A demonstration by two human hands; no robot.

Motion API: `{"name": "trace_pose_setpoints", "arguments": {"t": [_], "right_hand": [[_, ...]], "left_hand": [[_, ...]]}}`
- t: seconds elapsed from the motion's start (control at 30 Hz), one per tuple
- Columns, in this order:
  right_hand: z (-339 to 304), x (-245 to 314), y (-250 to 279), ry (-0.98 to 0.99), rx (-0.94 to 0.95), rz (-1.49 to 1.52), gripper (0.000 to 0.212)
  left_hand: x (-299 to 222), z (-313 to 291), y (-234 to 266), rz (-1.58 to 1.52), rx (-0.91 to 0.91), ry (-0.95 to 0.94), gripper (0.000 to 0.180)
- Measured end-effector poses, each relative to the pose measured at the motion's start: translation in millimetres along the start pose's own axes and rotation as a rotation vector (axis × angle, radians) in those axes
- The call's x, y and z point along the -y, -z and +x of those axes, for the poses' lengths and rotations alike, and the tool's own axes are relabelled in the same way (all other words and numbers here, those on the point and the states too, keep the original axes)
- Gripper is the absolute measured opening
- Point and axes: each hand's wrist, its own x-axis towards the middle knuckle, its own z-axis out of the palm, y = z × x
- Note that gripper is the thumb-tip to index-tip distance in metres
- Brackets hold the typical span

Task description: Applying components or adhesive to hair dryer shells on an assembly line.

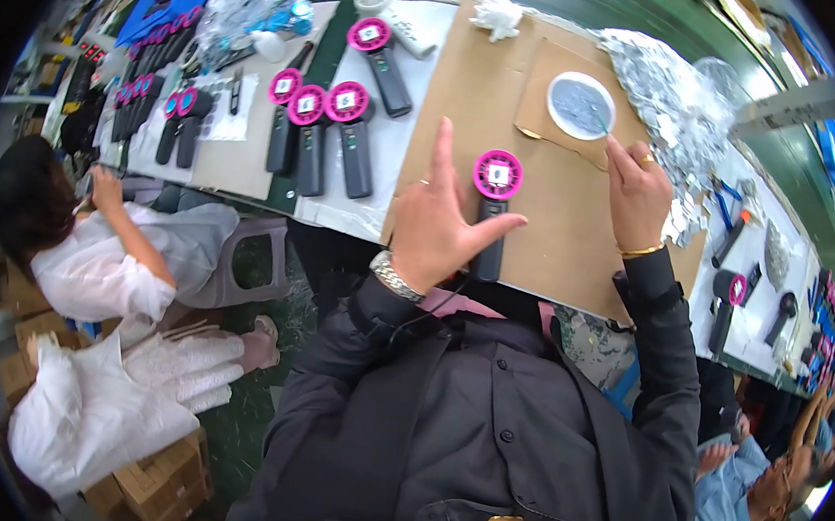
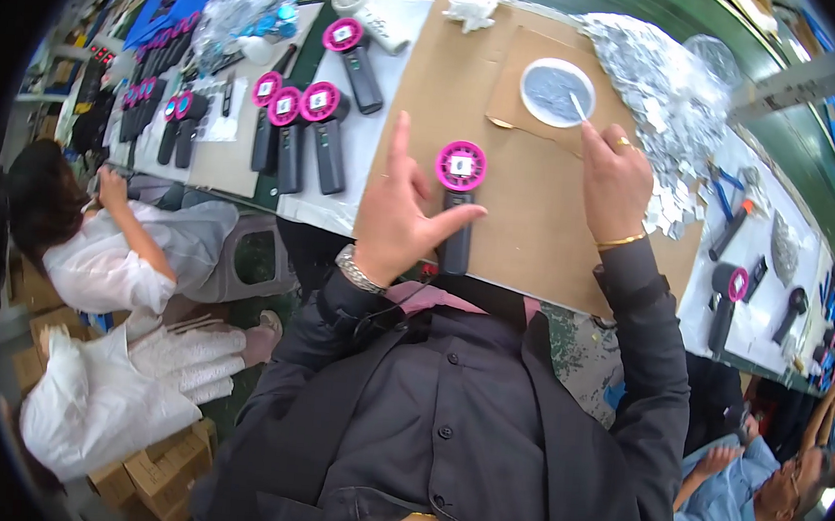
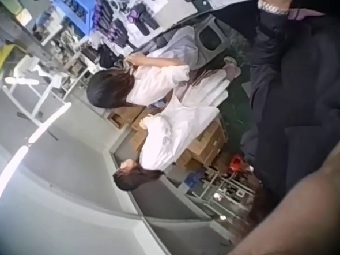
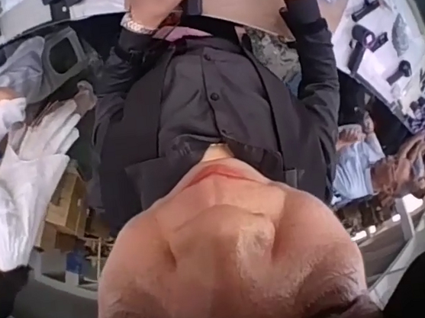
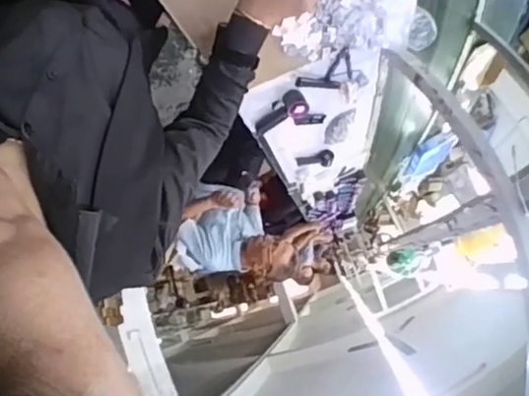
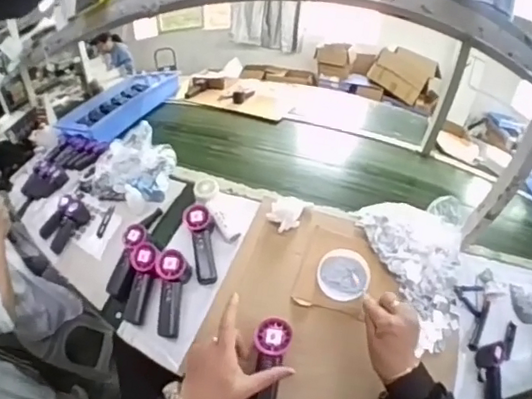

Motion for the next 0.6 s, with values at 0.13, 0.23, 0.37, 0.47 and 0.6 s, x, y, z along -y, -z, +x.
{"name": "trace_pose_setpoints", "arguments": {"t": [0.13, 0.23, 0.37, 0.47, 0.6], "right_hand": [[2.2, 6.0, 3.0, 0.054, 0.097, -0.087, 0.027], [-5.6, 10.5, 14.6, 0.051, 0.016, 0.034, 0.032], [-26.4, 34.1, 31.4, -0.085, -0.012, 0.277, 0.036], [-39.9, 52.0, 36.2, -0.121, -0.002, 0.387, 0.033], [-46.8, 72.8, 40.1, -0.042, -0.047, 0.434, 0.026]], "left_hand": [[3.5, -14.7, -12.8, 0.139, 0.000, -0.035, 0.150], [2.4, -20.7, -24.7, 0.155, 0.025, -0.001, 0.148], [7.7, -24.1, -33.8, 0.107, 0.036, 0.007, 0.140], [11.1, -27.1, -27.6, 0.017, 0.018, -0.013, 0.134], [11.6, -29.0, -3.3, -0.101, -0.064, -0.019, 0.126]]}}
